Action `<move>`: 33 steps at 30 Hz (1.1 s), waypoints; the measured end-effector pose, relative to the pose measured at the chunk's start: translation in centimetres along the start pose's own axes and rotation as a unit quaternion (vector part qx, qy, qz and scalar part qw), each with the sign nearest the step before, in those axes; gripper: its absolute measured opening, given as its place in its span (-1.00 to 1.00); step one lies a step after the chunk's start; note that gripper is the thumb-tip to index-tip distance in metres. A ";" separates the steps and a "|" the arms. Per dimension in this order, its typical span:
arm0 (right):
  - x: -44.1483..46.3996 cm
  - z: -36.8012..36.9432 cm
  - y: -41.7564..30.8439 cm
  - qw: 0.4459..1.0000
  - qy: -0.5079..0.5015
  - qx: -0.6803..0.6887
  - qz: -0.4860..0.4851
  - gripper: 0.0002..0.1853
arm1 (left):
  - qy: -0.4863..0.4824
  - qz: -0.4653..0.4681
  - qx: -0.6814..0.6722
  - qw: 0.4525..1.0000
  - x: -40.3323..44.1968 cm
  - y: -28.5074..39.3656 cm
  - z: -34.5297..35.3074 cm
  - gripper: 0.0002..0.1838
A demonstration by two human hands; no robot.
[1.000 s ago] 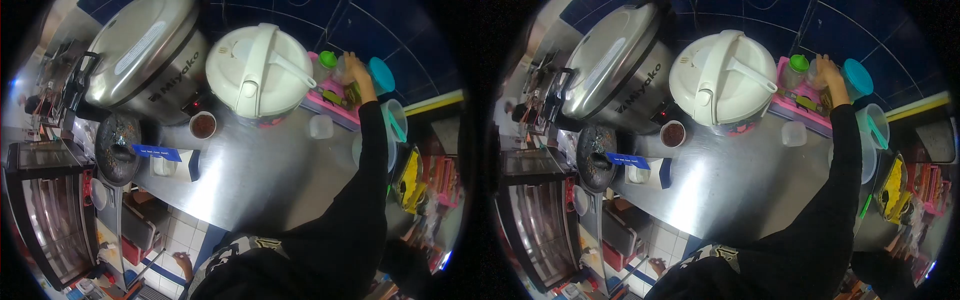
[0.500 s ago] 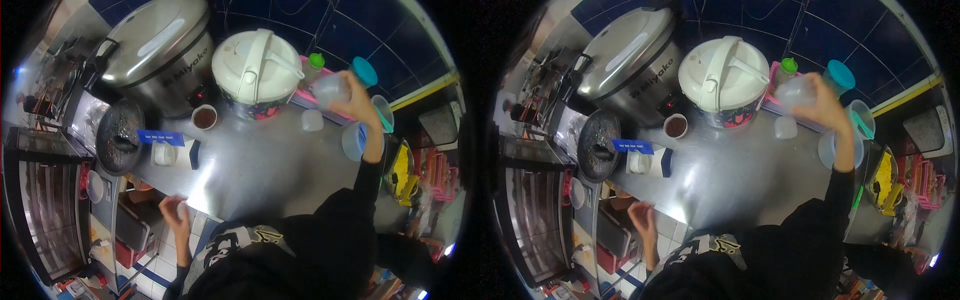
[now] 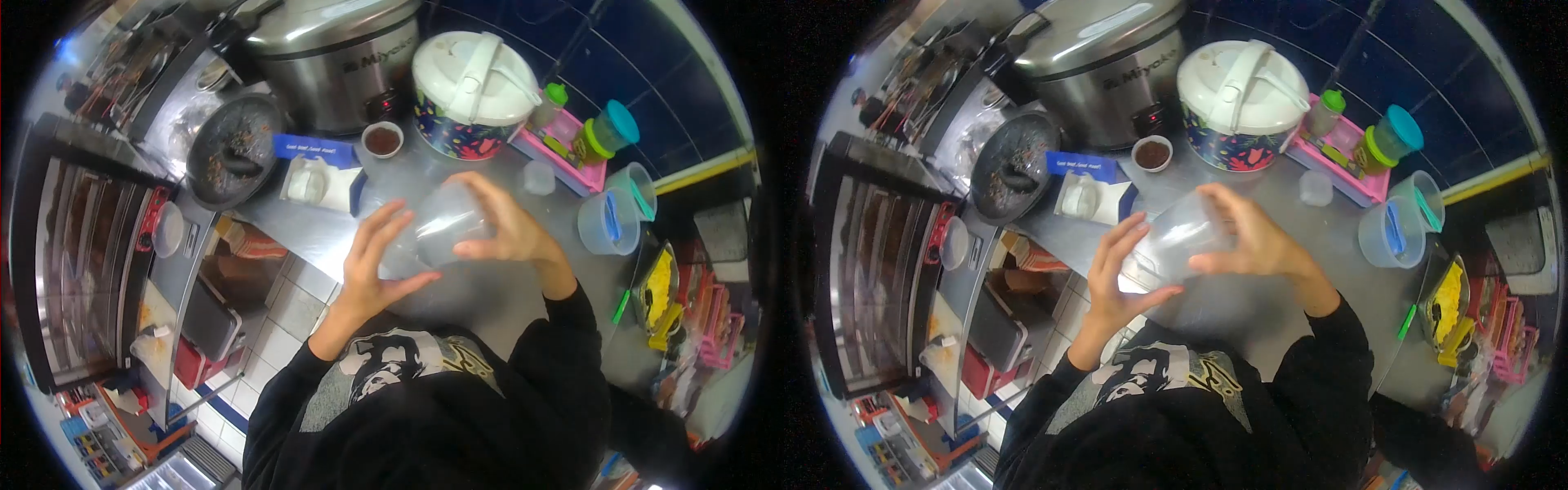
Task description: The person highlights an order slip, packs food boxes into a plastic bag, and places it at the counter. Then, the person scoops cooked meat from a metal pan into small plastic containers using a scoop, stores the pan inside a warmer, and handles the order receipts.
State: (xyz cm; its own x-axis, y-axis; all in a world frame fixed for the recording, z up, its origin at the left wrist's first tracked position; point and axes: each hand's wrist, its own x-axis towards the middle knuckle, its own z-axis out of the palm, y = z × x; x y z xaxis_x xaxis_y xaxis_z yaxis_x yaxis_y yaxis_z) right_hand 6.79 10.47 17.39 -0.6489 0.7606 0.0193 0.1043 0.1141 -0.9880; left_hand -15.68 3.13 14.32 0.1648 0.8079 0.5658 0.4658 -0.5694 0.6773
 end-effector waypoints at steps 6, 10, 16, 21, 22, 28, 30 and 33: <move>-1.8 -0.8 2.9 0.989 0.119 0.078 0.040 -0.21 | 0.204 -0.299 -0.241 0.901 -6.0 -11.6 -3.2 -0.46; -4.5 1.0 7.9 0.966 0.209 0.117 0.099 -0.23 | 0.200 -0.248 -0.055 0.946 -5.1 -21.7 -3.8 -0.41; -7.3 3.4 10.7 0.941 0.247 0.174 0.152 -0.21 | 0.010 -0.183 0.122 0.975 -3.2 -27.0 -2.1 -0.25; -7.5 3.4 12.2 0.933 0.259 0.181 0.172 -0.18 | -0.021 -0.183 0.100 0.978 -4.5 -28.7 -0.8 -0.46; -7.3 3.5 12.2 0.932 0.257 0.188 0.172 -0.17 | -0.050 -0.182 0.151 0.970 -4.9 -29.4 -0.4 -0.47; -6.4 4.9 11.8 0.933 0.244 0.200 0.172 -0.16 | -0.225 -0.093 0.460 0.854 -4.9 -28.5 0.2 -0.58; -6.4 5.6 11.8 0.927 0.253 0.205 0.184 -0.15 | -0.238 -0.084 0.471 0.845 -4.6 -28.3 0.1 -0.62; -6.5 6.3 12.6 0.938 0.222 0.210 0.165 -0.18 | -0.294 -0.171 0.358 0.869 -1.8 -25.7 -2.1 -0.53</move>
State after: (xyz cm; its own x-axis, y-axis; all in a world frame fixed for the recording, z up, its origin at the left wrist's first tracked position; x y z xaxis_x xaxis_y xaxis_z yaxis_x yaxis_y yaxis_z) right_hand 7.56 2.96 3.85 -0.2462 0.9122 -0.3275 -0.1228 -0.3646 -0.9230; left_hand -29.80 15.95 -3.13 0.2281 0.9692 -0.0931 0.9623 -0.2099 0.1729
